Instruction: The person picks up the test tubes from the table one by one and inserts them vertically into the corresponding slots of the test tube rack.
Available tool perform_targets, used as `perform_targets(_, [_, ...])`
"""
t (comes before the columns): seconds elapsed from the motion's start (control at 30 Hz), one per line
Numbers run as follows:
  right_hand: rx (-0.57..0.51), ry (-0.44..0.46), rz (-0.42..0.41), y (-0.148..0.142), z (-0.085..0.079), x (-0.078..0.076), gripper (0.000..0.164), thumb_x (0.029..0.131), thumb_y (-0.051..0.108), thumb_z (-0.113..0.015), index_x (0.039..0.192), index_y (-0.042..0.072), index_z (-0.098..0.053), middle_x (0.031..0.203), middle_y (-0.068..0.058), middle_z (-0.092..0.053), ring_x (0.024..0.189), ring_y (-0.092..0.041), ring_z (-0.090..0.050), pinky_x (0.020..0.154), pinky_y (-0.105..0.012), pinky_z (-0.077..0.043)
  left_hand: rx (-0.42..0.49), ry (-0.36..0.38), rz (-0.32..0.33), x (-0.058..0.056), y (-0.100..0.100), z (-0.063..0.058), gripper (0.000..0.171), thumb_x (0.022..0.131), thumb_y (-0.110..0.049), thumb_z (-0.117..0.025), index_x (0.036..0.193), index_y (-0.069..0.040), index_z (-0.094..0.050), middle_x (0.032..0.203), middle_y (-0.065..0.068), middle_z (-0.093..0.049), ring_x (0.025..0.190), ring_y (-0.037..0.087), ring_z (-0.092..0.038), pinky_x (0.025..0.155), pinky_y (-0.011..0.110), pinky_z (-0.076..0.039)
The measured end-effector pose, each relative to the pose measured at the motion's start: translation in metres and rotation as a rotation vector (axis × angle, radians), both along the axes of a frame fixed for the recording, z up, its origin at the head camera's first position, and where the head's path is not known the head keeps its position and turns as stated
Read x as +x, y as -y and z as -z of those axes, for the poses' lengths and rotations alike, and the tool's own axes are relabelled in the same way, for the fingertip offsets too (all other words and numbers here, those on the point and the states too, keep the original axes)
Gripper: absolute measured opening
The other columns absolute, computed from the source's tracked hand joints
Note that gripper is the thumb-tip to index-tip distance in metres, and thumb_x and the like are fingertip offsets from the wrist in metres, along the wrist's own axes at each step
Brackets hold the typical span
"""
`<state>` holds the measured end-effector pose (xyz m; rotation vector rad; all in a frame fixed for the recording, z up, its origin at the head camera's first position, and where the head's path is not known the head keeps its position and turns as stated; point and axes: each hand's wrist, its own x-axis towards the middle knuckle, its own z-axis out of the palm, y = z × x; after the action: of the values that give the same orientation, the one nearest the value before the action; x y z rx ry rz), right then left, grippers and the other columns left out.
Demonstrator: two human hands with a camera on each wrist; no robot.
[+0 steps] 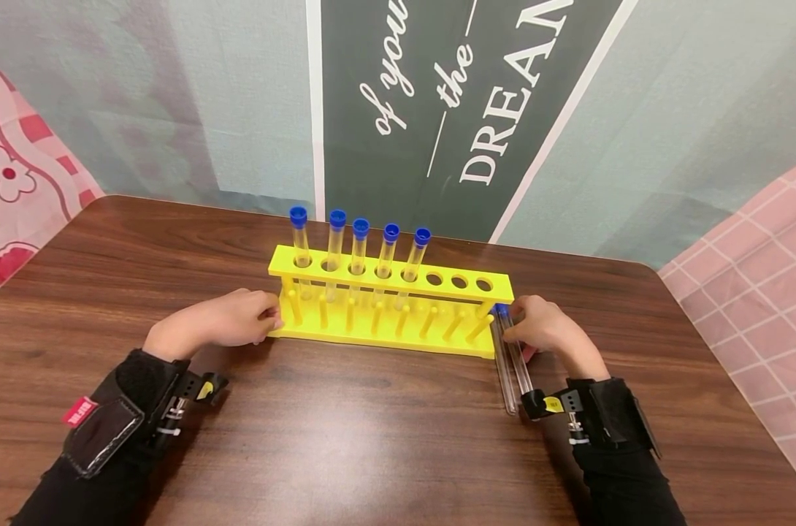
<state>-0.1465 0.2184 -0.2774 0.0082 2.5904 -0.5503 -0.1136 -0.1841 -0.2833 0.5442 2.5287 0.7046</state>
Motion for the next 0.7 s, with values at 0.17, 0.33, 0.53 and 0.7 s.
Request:
perform_targets(0.17, [-0.008, -0.003, 0.002, 0.0, -0.003, 0.001, 0.047, 0.08, 0.009, -0.062, 0.116, -0.014, -0.042, 0.088, -0.021, -0.055, 0.05, -0.015, -0.059, 0.055, -0.029, -0.05, 0.006, 0.007, -0.001, 0.0, 0.0, 0.001, 0.014, 0.093, -0.009, -0.047, 0.081, -0.003, -0.051, 0.063, 0.002, -0.047, 0.053, 0.014, -0.041, 0.053, 0.028, -0.034])
perform_targets(0.33, [-0.012, -0.018, -0.018, -0.001, -0.007, 0.002, 0.044, 0.08, 0.009, -0.062, 0.114, -0.013, -0.044, 0.089, -0.022, -0.055, 0.052, -0.016, -0.06, 0.055, -0.029, -0.05, 0.007, 0.009, 0.001, -0.002, 0.0, 0.002, 0.013, 0.093, -0.009, -0.047, 0.082, -0.002, -0.051, 0.063, 0.003, -0.048, 0.054, 0.014, -0.041, 0.053, 0.028, -0.034])
perform_targets(0.53, [-0.045, -0.029, -0.033, -0.002, -0.013, 0.004, 0.043, 0.081, 0.009, -0.061, 0.113, -0.013, -0.043, 0.095, -0.026, -0.053, 0.053, -0.018, -0.06, 0.057, -0.032, -0.051, -0.002, 0.005, 0.001, -0.002, 0.0, 0.003, 0.013, 0.093, -0.01, -0.048, 0.083, -0.002, -0.051, 0.064, 0.003, -0.048, 0.053, 0.014, -0.041, 0.052, 0.028, -0.034])
perform_targets(0.7, [-0.129, -0.037, -0.064, -0.004, -0.018, 0.008, 0.039, 0.081, 0.006, -0.06, 0.11, -0.014, -0.043, 0.094, -0.026, -0.054, 0.055, -0.022, -0.062, 0.058, -0.035, -0.051, 0.001, 0.004, 0.008, -0.001, 0.001, 0.003, 0.013, 0.093, -0.009, -0.047, 0.082, -0.003, -0.051, 0.064, 0.003, -0.048, 0.054, 0.014, -0.042, 0.053, 0.028, -0.034])
